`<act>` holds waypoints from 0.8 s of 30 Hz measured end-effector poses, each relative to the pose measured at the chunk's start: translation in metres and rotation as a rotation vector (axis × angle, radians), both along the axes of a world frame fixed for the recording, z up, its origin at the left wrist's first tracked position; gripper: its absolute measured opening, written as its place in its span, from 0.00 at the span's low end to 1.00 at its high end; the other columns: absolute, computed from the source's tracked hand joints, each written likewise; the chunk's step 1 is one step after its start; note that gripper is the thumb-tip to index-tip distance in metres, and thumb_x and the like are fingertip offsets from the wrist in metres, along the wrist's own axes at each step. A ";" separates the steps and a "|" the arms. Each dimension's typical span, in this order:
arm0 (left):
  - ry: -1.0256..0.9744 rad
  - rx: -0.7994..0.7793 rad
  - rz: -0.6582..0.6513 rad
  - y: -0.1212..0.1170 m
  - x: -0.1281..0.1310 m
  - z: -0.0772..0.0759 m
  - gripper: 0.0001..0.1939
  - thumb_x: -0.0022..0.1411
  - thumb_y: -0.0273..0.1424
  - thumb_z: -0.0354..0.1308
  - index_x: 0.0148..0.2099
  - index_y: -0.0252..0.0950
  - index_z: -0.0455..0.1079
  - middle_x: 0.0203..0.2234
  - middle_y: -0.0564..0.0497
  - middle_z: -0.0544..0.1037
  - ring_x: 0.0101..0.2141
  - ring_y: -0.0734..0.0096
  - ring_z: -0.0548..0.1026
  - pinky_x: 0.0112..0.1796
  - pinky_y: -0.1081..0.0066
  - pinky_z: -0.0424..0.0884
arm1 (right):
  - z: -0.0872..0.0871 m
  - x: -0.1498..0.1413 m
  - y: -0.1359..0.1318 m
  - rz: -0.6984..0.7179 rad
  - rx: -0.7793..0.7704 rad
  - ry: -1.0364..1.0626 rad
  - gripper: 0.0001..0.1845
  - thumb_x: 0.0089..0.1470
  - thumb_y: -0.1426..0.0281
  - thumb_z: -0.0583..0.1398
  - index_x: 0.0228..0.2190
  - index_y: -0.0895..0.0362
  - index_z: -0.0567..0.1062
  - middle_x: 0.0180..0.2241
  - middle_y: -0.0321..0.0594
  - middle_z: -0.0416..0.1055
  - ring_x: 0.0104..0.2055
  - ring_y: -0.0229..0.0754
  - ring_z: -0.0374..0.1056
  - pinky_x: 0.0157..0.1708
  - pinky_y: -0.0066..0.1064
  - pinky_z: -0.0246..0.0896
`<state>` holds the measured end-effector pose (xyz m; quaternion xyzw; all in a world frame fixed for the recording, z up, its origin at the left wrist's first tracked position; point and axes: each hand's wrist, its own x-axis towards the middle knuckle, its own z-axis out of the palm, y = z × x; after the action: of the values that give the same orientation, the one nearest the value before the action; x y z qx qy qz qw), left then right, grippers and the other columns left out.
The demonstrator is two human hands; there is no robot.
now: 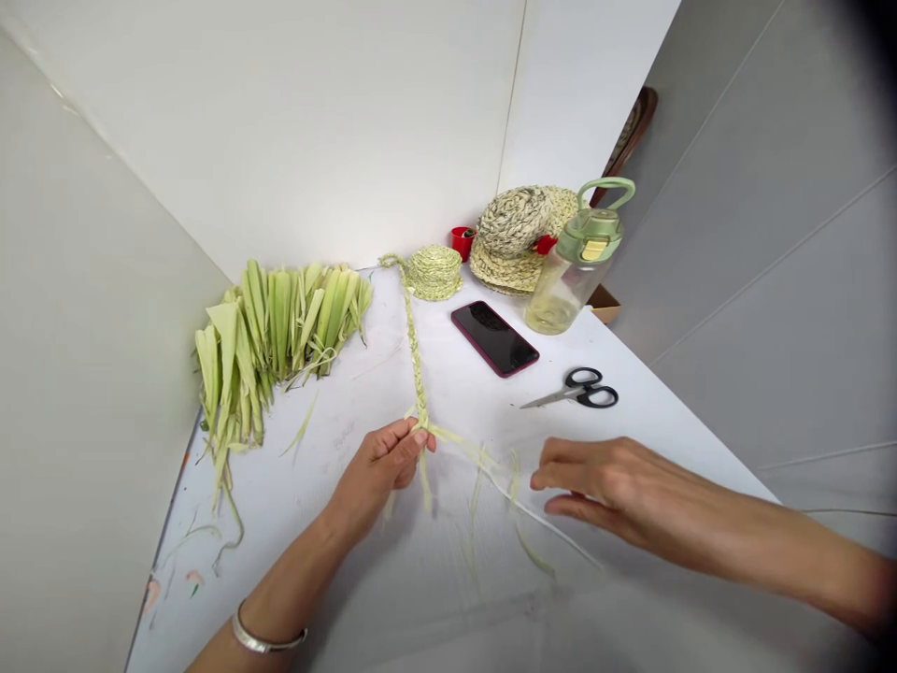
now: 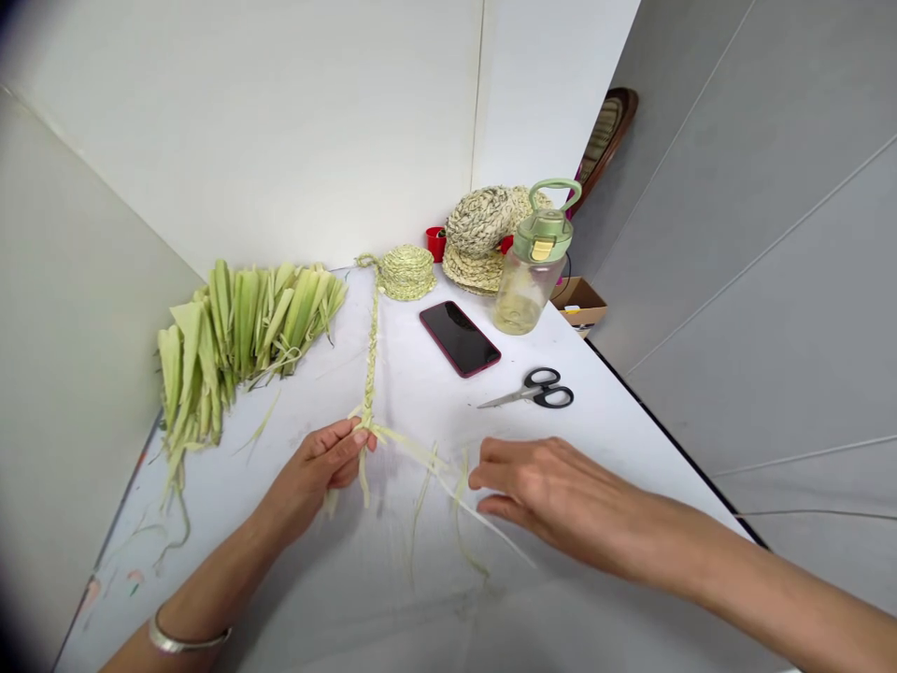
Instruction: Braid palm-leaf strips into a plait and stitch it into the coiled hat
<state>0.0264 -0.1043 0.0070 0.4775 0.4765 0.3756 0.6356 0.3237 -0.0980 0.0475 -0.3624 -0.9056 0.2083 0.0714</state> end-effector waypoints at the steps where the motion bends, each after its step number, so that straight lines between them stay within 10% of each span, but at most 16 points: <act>1: -0.007 0.009 0.001 0.000 -0.002 0.002 0.18 0.65 0.45 0.57 0.34 0.35 0.68 0.16 0.64 0.48 0.20 0.79 0.42 0.23 0.73 0.43 | -0.006 -0.002 -0.004 0.015 -0.037 -0.038 0.13 0.66 0.62 0.55 0.32 0.53 0.73 0.33 0.36 0.70 0.30 0.38 0.68 0.30 0.31 0.59; 9: 0.031 0.018 -0.010 0.001 -0.004 0.004 0.18 0.65 0.46 0.57 0.34 0.35 0.68 0.16 0.64 0.48 0.20 0.79 0.41 0.23 0.73 0.43 | -0.027 -0.017 -0.017 0.021 -0.084 -0.026 0.06 0.63 0.66 0.59 0.42 0.52 0.70 0.40 0.38 0.69 0.36 0.41 0.69 0.35 0.32 0.62; 15: 0.014 0.036 -0.042 0.002 -0.006 0.002 0.17 0.67 0.44 0.55 0.35 0.35 0.69 0.16 0.63 0.48 0.19 0.79 0.42 0.23 0.73 0.43 | -0.010 -0.019 -0.037 0.307 0.099 -0.046 0.28 0.61 0.83 0.49 0.56 0.46 0.67 0.58 0.39 0.67 0.57 0.47 0.65 0.48 0.35 0.64; 20: 0.012 0.039 -0.045 0.002 -0.004 -0.003 0.16 0.67 0.43 0.55 0.35 0.35 0.69 0.16 0.64 0.49 0.19 0.80 0.43 0.23 0.73 0.42 | -0.011 -0.040 -0.044 0.477 0.108 -0.112 0.09 0.60 0.80 0.56 0.35 0.56 0.74 0.36 0.40 0.75 0.35 0.44 0.68 0.35 0.34 0.66; 24: 0.018 0.065 -0.020 0.000 0.000 -0.004 0.17 0.67 0.44 0.55 0.35 0.35 0.70 0.15 0.63 0.50 0.19 0.79 0.45 0.22 0.73 0.43 | -0.026 -0.051 -0.027 0.367 0.205 -0.043 0.13 0.63 0.79 0.54 0.45 0.57 0.74 0.42 0.44 0.76 0.42 0.45 0.71 0.39 0.35 0.68</act>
<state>0.0263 -0.1039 0.0034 0.5059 0.4650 0.3802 0.6191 0.2730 -0.1248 0.0211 -0.1867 -0.9742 0.1169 0.0492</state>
